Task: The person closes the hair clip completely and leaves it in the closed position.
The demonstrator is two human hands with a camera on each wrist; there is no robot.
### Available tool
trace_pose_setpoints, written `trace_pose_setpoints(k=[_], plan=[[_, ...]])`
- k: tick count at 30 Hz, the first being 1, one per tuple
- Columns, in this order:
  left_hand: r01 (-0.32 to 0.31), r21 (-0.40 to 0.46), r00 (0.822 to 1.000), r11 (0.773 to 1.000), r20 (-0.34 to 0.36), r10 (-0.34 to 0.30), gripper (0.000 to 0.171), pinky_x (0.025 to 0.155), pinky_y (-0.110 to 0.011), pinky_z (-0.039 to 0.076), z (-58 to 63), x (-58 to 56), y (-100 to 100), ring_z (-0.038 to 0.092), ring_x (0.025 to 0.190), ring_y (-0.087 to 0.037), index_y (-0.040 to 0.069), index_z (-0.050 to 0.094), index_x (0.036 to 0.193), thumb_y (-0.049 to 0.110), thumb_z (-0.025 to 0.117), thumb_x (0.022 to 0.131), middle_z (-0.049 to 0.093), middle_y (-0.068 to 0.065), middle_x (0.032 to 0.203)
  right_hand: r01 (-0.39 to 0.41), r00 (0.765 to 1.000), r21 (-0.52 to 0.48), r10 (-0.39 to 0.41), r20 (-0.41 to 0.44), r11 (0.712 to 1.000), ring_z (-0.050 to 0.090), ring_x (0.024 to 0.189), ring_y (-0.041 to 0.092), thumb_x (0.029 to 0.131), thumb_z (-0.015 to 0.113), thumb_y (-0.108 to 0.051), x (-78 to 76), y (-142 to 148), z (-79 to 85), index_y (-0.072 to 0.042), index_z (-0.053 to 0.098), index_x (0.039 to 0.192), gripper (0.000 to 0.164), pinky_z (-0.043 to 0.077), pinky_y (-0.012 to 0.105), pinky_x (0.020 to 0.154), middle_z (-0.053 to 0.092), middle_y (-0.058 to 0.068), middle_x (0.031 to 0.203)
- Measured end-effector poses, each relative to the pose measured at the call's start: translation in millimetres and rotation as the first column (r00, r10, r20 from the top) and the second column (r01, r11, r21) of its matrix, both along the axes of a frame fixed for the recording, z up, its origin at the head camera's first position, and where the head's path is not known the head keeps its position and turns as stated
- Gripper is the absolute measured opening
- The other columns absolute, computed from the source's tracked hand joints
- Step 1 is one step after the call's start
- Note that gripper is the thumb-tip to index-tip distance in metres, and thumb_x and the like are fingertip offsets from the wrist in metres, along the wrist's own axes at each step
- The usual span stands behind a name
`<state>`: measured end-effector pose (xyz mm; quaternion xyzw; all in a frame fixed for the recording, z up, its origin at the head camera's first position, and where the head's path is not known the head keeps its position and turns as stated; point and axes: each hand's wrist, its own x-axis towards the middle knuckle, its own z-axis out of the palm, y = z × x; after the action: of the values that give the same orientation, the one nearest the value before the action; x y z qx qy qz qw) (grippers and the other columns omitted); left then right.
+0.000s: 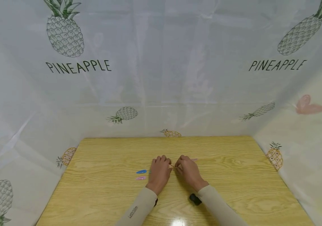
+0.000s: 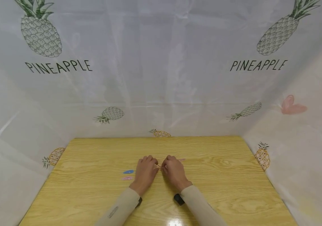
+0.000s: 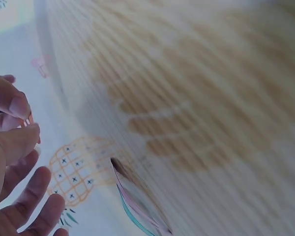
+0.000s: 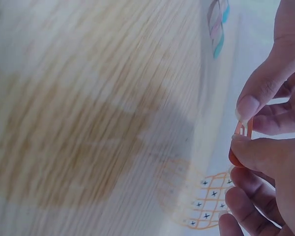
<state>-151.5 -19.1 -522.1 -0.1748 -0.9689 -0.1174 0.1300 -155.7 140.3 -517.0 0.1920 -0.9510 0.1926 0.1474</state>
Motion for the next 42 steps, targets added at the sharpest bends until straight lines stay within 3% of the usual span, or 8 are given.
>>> trace_pose_setpoints(k=[5,12,20,27,42], plan=[[-0.005,-0.045,1.000,0.999,-0.021,0.004,0.026,0.089,-0.036,0.049,0.5,5.8,-8.8,0.057,0.096,-0.017,0.021,0.078,0.116,0.036,0.080,0.096,0.062,0.003,0.105,-0.043,0.999,-0.005,0.043,-0.009,0.999,0.067,0.084,0.022,0.084,0.089,-0.005,4.3,-3.6,3.2,-0.010,0.077,0.082,0.013,0.061,0.036,0.073,0.066,0.001,0.090],[0.010,-0.043,0.998,0.999,-0.069,-0.013,0.015,0.090,-0.036,0.051,-1.9,12.7,-19.2,0.058,0.095,-0.016,0.023,0.082,0.103,0.035,0.082,0.094,0.061,0.005,0.101,-0.095,0.995,-0.013,0.095,-0.018,0.995,0.066,0.084,0.021,0.084,0.089,-0.005,9.3,-8.8,4.5,-0.010,0.076,0.082,0.014,0.060,0.034,0.072,0.066,0.001,0.092],[-0.019,-0.041,0.998,0.999,-0.059,0.016,0.013,0.093,-0.038,0.051,0.6,20.0,-27.6,0.058,0.096,-0.017,0.022,0.082,0.099,0.035,0.082,0.095,0.062,0.005,0.103,-0.144,0.989,-0.020,0.143,-0.038,0.989,0.066,0.082,0.019,0.085,0.088,-0.002,12.8,-12.0,3.3,-0.010,0.077,0.085,0.013,0.059,0.031,0.068,0.065,0.000,0.092],[-0.020,-0.037,0.993,0.999,-0.115,0.016,0.011,0.092,-0.038,0.052,2.2,26.4,-33.8,0.059,0.095,-0.016,0.022,0.082,0.094,0.032,0.086,0.091,0.062,0.005,0.101,-0.162,0.985,0.000,0.162,-0.058,0.987,0.066,0.082,0.018,0.085,0.088,-0.003,15.9,-13.6,3.7,-0.010,0.078,0.086,0.013,0.059,0.030,0.069,0.065,0.001,0.093],[0.000,0.033,0.995,0.999,-0.098,0.004,0.008,0.089,-0.038,0.051,8.3,31.6,-37.4,0.058,0.094,-0.016,0.021,0.081,0.088,0.027,0.086,0.091,0.063,0.006,0.100,-0.164,0.986,0.028,0.165,-0.035,0.986,0.063,0.080,0.012,0.087,0.088,-0.009,15.4,-15.0,2.7,-0.015,0.077,0.087,0.012,0.057,0.026,0.068,0.066,-0.004,0.089]])
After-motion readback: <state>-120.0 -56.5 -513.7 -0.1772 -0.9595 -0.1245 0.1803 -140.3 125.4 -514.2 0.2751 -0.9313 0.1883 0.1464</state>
